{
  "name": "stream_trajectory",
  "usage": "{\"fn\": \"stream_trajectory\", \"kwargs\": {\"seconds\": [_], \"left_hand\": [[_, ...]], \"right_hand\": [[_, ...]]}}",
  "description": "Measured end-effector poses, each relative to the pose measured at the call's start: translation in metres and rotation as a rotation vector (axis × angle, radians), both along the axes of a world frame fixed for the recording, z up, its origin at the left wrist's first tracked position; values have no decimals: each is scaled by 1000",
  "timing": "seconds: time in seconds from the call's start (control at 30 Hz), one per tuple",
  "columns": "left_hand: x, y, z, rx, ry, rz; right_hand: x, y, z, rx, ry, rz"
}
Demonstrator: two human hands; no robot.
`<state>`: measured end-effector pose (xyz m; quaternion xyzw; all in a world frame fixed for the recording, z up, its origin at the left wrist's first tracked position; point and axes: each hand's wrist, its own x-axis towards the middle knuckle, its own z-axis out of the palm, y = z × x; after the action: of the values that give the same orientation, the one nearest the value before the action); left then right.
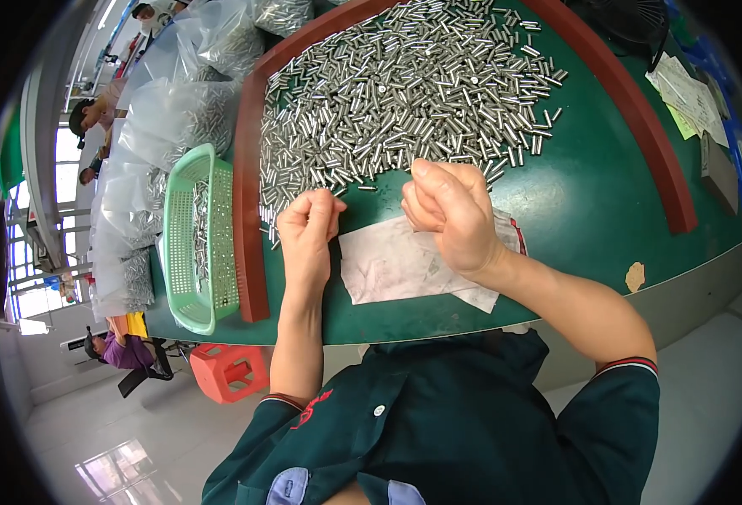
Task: Inspecting and cleaning small metal pins at a manufacturing workstation and placing them into a sorting basket.
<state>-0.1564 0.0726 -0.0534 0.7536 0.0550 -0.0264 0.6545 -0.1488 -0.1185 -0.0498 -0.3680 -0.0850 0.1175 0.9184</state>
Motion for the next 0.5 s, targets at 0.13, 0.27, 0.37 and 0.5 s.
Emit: {"fn": "stream_trajectory", "kwargs": {"seconds": [0.13,0.27,0.37,0.5], "left_hand": [[2,-24,1,748,-313,-9],[6,-26,-8,891,-449,-65],[6,-26,-9,903,-466,-109],[4,-25,-11,832,-574,-196]], "right_hand": [[1,1,1,5,29,0],[1,1,1,6,28,-2],[0,0,3,-16,29,-1],[0,1,3,-62,3,-9]]}}
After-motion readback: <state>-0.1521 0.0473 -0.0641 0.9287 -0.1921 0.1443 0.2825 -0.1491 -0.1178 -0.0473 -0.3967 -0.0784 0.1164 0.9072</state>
